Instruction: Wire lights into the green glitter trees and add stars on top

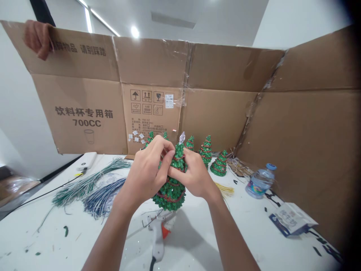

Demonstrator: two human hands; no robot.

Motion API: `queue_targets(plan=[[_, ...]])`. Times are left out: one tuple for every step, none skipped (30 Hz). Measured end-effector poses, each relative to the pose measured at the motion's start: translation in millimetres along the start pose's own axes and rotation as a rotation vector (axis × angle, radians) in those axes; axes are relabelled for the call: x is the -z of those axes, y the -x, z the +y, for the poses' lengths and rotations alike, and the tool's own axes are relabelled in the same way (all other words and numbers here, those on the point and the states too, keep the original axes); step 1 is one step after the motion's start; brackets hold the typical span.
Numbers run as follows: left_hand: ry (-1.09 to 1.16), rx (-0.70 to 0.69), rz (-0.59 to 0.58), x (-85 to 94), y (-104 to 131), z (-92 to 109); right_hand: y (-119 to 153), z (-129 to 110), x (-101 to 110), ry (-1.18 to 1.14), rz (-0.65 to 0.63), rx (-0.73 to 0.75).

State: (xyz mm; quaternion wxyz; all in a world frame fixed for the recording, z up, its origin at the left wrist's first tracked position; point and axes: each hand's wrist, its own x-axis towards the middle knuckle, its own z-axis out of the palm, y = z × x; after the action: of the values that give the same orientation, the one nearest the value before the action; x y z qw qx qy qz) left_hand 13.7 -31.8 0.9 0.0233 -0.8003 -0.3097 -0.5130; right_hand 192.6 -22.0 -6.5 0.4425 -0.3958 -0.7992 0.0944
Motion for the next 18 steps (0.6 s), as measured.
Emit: queue_targets(plan=[[0.009, 0.004, -0.009, 0.5, 0, -1, 0, 0, 0, -0.002, -0.001, 0.002], [0.014, 0.004, -0.019, 1.2, 0, -1, 0, 1, -1, -0.004, -0.002, 0.006], [0.014, 0.002, -0.033, 2.2, 1, -2, 0, 1, -1, -0.007, -0.002, 0.012], [0.008, -0.004, -0.049, 3.3, 1, -3, 0, 1, -2, -0.009, -0.002, 0.017], [-0.002, -0.011, -0.068, 4.6, 1, -4, -1, 0, -2, -0.011, -0.001, 0.019], [-0.012, -0.018, -0.088, 6.0, 2, -5, -1, 0, -2, -0.015, -0.003, 0.02], [-0.02, -0.024, -0.107, 7.4, 2, -5, -1, 0, -2, -0.021, -0.008, 0.019], [-0.023, -0.029, -0.122, 8.9, 2, -6, -1, -1, -2, -0.029, -0.015, 0.018], [-0.024, -0.031, -0.133, 10.3, 3, -6, -1, -1, -2, -0.038, -0.021, 0.017], [-0.023, -0.033, -0.14, 11.7, 3, -6, -1, -2, -2, -0.048, -0.028, 0.016], [-0.02, -0.036, -0.147, 13.0, 3, -6, -2, -2, -2, -0.058, -0.033, 0.017], [-0.016, -0.042, -0.151, 14.2, 3, -6, -2, -2, -2, -0.069, -0.038, 0.019], [-0.013, -0.048, -0.152, 15.1, 3, -6, -2, -2, -2, -0.08, -0.041, 0.019], [-0.012, -0.056, -0.149, 15.9, 3, -7, -2, -2, -2, -0.091, -0.043, 0.018], [-0.01, -0.067, -0.141, 16.5, 3, -7, -2, -2, -2, -0.101, -0.046, 0.016], [-0.009, -0.078, -0.13, 17.0, 3, -7, -2, -2, -2, -0.108, -0.048, 0.013], [-0.007, -0.085, -0.118, 17.4, 3, -7, -2, -2, -2, -0.109, -0.046, 0.011], [-0.004, -0.092, -0.105, 17.8, 3, -7, -2, -3, -2, -0.103, -0.044, 0.011]])
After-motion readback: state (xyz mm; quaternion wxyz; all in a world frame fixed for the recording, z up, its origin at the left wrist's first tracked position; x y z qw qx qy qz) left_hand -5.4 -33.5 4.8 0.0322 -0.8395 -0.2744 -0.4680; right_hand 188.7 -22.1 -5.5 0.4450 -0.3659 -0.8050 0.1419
